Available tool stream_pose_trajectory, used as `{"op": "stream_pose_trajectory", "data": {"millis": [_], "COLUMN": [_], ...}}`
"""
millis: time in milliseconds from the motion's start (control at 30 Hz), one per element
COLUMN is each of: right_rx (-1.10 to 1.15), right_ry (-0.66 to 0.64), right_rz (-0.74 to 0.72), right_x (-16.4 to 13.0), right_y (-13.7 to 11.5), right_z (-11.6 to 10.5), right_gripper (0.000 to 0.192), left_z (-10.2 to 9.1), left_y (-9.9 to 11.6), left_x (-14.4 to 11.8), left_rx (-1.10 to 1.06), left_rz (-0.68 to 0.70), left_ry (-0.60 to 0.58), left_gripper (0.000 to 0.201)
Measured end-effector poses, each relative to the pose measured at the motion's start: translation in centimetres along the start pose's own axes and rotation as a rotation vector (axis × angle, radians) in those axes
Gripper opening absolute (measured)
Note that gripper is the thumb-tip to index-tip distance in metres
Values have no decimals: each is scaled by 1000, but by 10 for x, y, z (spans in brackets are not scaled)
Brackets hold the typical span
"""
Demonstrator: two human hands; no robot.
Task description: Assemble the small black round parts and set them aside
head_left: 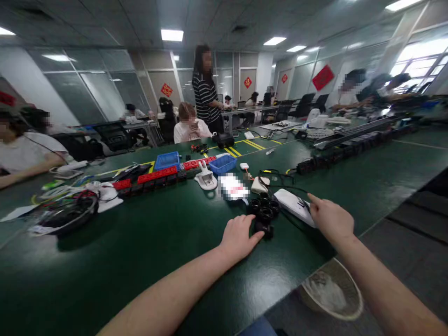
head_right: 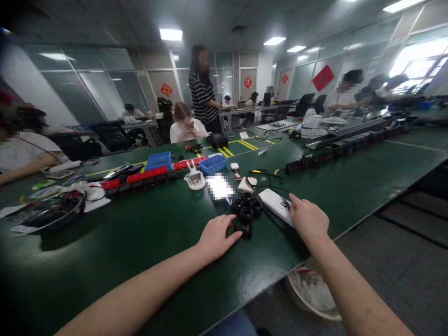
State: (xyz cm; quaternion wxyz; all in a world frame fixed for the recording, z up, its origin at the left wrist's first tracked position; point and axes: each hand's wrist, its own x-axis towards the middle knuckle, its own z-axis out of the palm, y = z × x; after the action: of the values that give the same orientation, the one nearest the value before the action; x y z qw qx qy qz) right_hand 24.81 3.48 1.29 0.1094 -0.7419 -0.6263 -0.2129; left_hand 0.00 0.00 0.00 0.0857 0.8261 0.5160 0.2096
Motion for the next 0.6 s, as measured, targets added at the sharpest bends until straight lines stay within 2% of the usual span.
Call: {"op": "stream_pose_trajectory", "data": {"millis": [133,300,433,600], "right_rx": [-13,51,68,85], "right_ry": [33,-123,-203,-273], "right_rz": [-87,-161,-126,-19], "right_x": [9,7,10,33], "right_y": [-1,-4,0,15], "right_z": [-2,4,14,28], "right_gripper": [30,48,58,62], "left_z": [7,9,10,11], "left_y": [6,11,12,11], "left_x": [5,9,10,9], "left_rx": [-2,-29,-43,-60], "left_rz": [-30,-69,-79,-86], "left_ry": [-23,-16,-8,3], "left_gripper": [47,50,54,55]}}
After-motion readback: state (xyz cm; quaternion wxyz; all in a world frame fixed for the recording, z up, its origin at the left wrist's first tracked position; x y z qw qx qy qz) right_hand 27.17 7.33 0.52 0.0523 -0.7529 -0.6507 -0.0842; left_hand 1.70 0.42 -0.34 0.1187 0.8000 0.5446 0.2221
